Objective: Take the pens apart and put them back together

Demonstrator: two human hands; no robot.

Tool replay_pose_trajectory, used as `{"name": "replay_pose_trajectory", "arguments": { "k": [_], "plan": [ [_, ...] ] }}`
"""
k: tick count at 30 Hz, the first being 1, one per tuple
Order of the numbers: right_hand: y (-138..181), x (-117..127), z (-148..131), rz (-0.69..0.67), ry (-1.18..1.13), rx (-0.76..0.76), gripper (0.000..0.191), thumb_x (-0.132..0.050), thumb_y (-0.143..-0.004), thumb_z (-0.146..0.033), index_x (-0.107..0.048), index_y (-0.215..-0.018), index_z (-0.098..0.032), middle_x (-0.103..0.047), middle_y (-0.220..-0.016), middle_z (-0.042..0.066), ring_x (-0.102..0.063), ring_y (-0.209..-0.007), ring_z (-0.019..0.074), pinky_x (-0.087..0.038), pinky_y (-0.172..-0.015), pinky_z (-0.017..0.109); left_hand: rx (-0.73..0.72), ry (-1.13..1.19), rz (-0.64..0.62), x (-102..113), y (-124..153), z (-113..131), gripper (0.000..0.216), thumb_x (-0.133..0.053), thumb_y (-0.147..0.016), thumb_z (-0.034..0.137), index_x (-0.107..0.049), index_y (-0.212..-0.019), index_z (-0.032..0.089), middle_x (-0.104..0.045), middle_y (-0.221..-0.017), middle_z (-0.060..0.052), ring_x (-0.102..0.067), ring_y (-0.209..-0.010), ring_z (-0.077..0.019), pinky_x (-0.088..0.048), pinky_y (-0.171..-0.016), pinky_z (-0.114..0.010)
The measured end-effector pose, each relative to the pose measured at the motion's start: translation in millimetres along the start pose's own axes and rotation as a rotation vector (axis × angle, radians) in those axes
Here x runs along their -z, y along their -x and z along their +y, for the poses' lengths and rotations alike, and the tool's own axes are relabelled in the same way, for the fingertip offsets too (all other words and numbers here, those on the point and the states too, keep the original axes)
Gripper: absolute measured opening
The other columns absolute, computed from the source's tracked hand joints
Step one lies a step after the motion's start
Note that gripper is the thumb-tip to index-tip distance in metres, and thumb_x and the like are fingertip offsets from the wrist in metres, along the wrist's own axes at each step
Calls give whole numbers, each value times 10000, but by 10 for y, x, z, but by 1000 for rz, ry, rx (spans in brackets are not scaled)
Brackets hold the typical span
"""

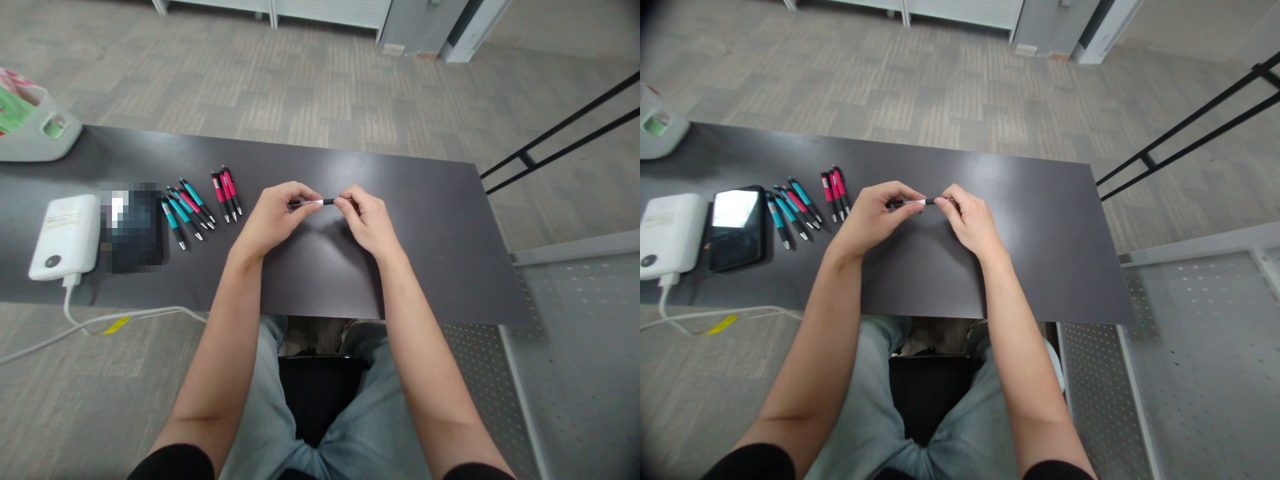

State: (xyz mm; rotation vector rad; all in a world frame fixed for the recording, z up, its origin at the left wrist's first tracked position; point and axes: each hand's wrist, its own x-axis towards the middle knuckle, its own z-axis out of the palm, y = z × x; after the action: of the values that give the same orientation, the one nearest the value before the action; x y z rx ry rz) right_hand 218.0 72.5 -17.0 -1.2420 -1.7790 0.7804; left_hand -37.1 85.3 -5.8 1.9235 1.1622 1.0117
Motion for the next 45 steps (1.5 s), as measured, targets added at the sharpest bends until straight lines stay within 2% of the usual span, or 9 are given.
{"name": "replay_pose_trajectory", "arguments": {
  "k": [14,20,24,28,31,35,39,42,45],
  "plan": [
    [1,-96,-59,35,-42,-87,921,-494,-1005,-1188,-446,-796,-292,-380,-756,-18,-427,-772,210,-422,-748,370,-125,-184,63,-14,-10,140,145,-858,-1072,401,-919,-1022,280,-905,-1043,-66,-803,-960,-290,-607,-979,-457],
    [-28,-194,4,71,-162,-129,865,-596,-994,-1158,-586,-866,-303,-451,-763,-24,-426,-730,205,-428,-710,368,-122,-123,150,-12,-3,70,203,-843,-1116,459,-903,-1104,265,-901,-1117,-73,-811,-1047,-286,-627,-1016,-422],
    [7,-256,3,-5,-78,-36,554,-820,-1079,-869,-820,-1207,-331,-662,-929,21,-576,-794,246,-557,-812,415,-33,-103,208,42,-6,4,341,-799,-1168,538,-889,-1373,280,-884,-1160,-73,-783,-1053,-272,-637,-1008,-393],
    [75,-313,-39,-137,171,30,329,-773,-1186,-436,-854,-1499,-373,-782,-1352,104,-752,-1112,320,-632,-959,440,-69,-140,214,65,-10,-29,334,-739,-1184,478,-915,-1376,269,-871,-1191,-96,-759,-1047,-275,-626,-989,-391],
    [85,-341,-48,-191,309,12,244,-710,-1201,-314,-869,-1384,-340,-780,-1427,112,-762,-1170,326,-632,-952,433,-66,-143,197,55,-12,-46,282,-746,-1154,417,-929,-1316,276,-860,-1166,-90,-751,-1031,-275,-618,-968,-385],
    [41,-335,32,-172,289,21,103,-715,-1172,-248,-803,-1136,-289,-813,-1308,119,-759,-1152,327,-625,-993,449,-39,-154,182,43,-11,-56,199,-791,-1105,384,-925,-1215,286,-834,-1076,-65,-739,-1001,-271,-601,-921,-378],
    [-21,-270,169,-4,59,-12,96,-834,-1112,-346,-792,-1047,-289,-843,-1137,80,-768,-1024,286,-643,-1008,443,-58,-153,155,48,-5,-59,180,-797,-1083,399,-911,-1141,271,-827,-1027,-59,-738,-959,-260,-584,-849,-363],
    [-71,-216,244,209,-198,-70,389,-941,-1031,-662,-824,-1053,-292,-866,-1063,49,-765,-933,255,-671,-946,431,-73,-142,139,46,-2,-64,177,-785,-1074,383,-904,-1124,262,-835,-1015,-54,-728,-913,-244,-574,-810,-351],
    [-105,-188,262,313,-340,-80,610,-1017,-872,-866,-845,-986,-292,-865,-979,33,-777,-893,247,-691,-926,433,-87,-127,133,33,-3,-65,167,-792,-1063,371,-901,-1114,255,-838,-1007,-49,-719,-887,-232,-570,-793,-341]
  ]
}}
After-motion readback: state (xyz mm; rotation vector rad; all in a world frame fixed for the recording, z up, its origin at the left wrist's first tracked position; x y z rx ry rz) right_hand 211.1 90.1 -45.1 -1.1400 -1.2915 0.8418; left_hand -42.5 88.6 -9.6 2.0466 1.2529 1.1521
